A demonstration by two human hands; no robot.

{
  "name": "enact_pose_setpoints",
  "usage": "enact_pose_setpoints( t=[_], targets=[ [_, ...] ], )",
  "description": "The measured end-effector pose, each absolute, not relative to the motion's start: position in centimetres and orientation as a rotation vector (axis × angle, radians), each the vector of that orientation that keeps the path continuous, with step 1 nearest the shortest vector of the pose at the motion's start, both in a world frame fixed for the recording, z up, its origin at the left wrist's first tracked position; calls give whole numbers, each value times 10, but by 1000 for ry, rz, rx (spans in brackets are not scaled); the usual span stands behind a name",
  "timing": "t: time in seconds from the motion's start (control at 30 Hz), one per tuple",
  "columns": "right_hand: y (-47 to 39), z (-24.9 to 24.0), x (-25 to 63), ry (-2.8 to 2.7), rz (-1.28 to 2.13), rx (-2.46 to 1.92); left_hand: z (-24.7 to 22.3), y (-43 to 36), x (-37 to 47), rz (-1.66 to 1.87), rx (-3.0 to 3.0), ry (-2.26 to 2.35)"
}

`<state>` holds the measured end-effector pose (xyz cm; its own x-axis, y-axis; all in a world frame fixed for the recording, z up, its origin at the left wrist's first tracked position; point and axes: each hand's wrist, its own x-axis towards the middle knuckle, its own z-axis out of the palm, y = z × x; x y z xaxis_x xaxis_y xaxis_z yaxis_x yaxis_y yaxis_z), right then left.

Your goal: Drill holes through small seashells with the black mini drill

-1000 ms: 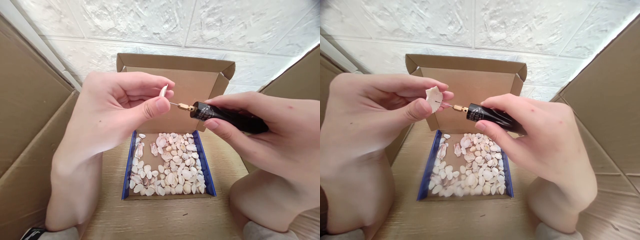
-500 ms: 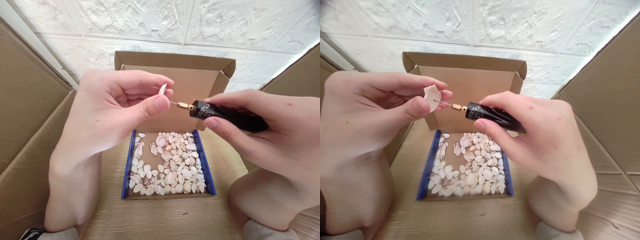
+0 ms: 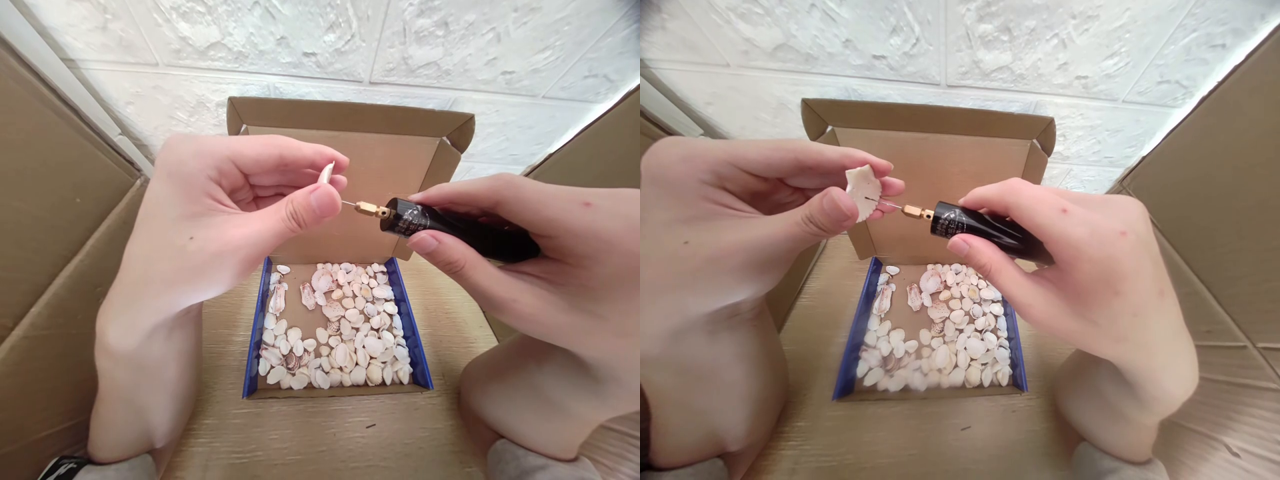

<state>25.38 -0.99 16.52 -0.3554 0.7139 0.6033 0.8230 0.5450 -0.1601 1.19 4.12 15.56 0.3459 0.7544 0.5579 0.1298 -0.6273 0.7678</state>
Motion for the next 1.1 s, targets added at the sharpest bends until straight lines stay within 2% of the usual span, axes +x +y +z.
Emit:
enact_pose_setpoints(
  t=[1.1],
  targets=[
    [-8,167,253,-2152,-210,-1252,153,43,12,1346,2099,740]
  ],
)
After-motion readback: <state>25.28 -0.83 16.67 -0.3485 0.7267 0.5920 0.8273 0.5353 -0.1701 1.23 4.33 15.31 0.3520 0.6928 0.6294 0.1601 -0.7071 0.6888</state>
